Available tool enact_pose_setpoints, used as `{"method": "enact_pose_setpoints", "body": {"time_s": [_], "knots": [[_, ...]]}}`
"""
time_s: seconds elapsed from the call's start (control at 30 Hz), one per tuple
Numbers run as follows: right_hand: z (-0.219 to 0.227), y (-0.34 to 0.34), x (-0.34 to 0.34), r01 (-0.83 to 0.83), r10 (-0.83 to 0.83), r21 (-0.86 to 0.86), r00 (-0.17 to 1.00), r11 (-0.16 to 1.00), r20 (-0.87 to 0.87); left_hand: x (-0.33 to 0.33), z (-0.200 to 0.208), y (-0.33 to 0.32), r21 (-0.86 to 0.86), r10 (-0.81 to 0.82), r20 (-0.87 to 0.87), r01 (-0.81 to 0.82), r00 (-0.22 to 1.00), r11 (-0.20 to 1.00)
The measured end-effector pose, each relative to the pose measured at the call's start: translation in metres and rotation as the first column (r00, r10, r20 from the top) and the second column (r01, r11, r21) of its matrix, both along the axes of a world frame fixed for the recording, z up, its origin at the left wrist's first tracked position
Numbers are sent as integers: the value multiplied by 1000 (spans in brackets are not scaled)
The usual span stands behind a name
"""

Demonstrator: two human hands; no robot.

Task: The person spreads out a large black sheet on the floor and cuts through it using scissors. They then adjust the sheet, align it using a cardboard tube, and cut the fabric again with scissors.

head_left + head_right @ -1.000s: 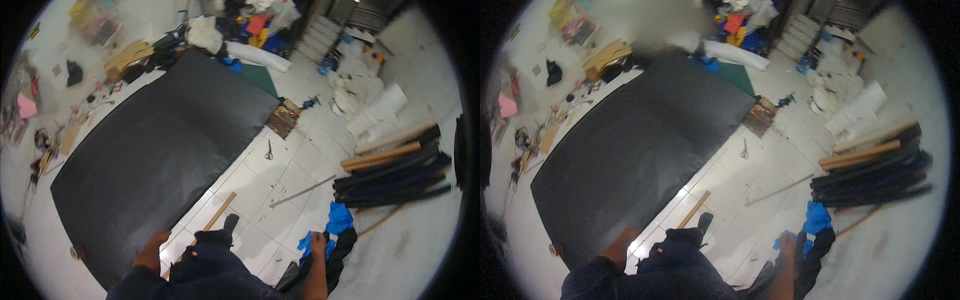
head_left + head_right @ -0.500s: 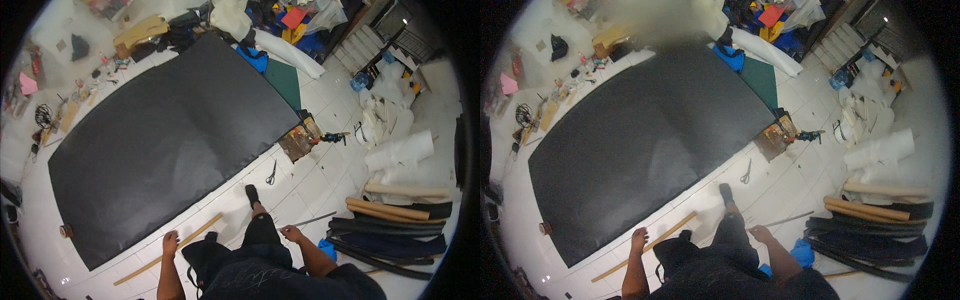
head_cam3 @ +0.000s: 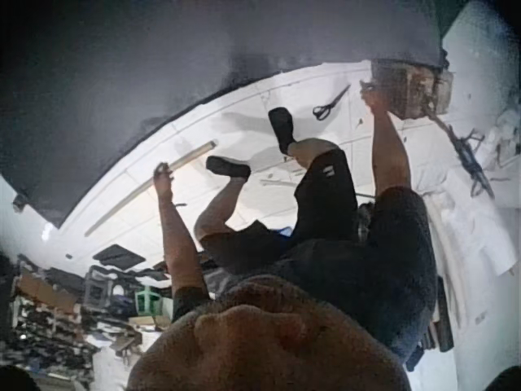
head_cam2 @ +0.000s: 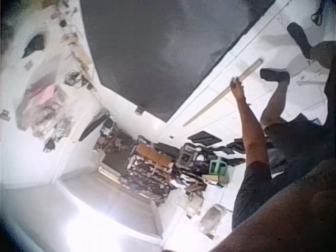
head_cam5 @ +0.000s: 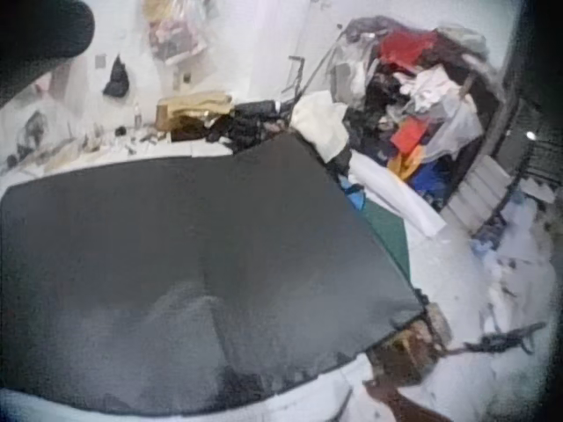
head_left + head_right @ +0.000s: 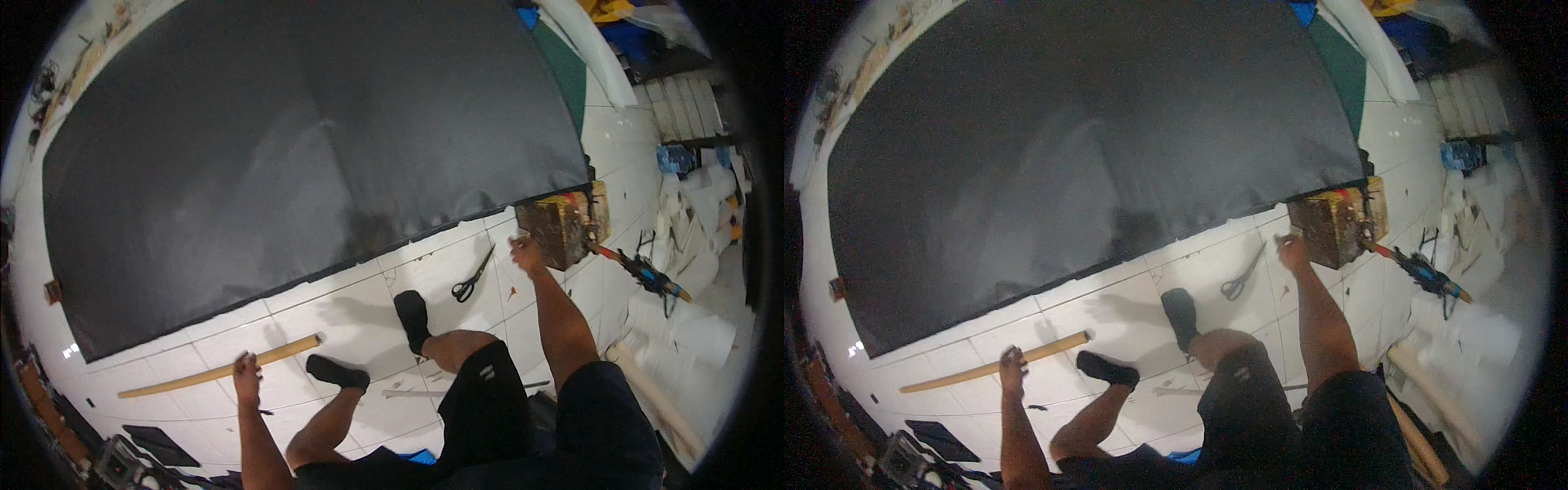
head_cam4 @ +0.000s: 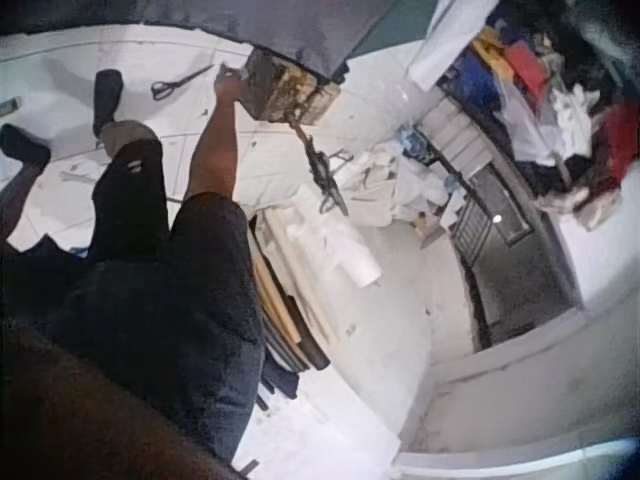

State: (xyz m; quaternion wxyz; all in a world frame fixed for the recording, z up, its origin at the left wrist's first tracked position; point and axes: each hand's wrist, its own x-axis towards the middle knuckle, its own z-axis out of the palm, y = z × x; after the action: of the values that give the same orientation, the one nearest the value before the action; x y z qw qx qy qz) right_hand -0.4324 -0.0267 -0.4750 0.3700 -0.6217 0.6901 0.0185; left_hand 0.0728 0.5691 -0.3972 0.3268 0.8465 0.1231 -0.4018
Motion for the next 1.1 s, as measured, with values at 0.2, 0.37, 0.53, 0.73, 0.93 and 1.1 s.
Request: {"method": "enact_pose_setpoints", "body": {"time_s": [0.2, 0.37, 0.53, 0.73, 0.93, 1.1], "knots": [[-71, -66, 31, 508, -508, -141, 860, 850, 33, 17, -167, -48, -93, 334, 76, -327, 939, 940], [-142, -78, 77, 673, -604, 222, 406, 705, 686, 53, -238, -37, -154, 651, 223, -633, 726, 759], [-198, -116, 133, 754, -563, -246, 630, 610, 535, 67, -274, -29, -459, 693, 193, -560, 695, 690], [-220, -130, 215, 403, -205, -571, 902, 716, 380, 58, -292, -78, -437, 677, 455, -518, 579, 736], [-191, -125, 245, 687, -276, -165, 484, 708, 830, 87, -297, -41, -542, 791, 182, -612, 584, 576], [-179, -132, 95, 685, -388, 116, 259, 720, 884, 71, -293, -65, -512, 711, -20, -618, 703, 596]]}}
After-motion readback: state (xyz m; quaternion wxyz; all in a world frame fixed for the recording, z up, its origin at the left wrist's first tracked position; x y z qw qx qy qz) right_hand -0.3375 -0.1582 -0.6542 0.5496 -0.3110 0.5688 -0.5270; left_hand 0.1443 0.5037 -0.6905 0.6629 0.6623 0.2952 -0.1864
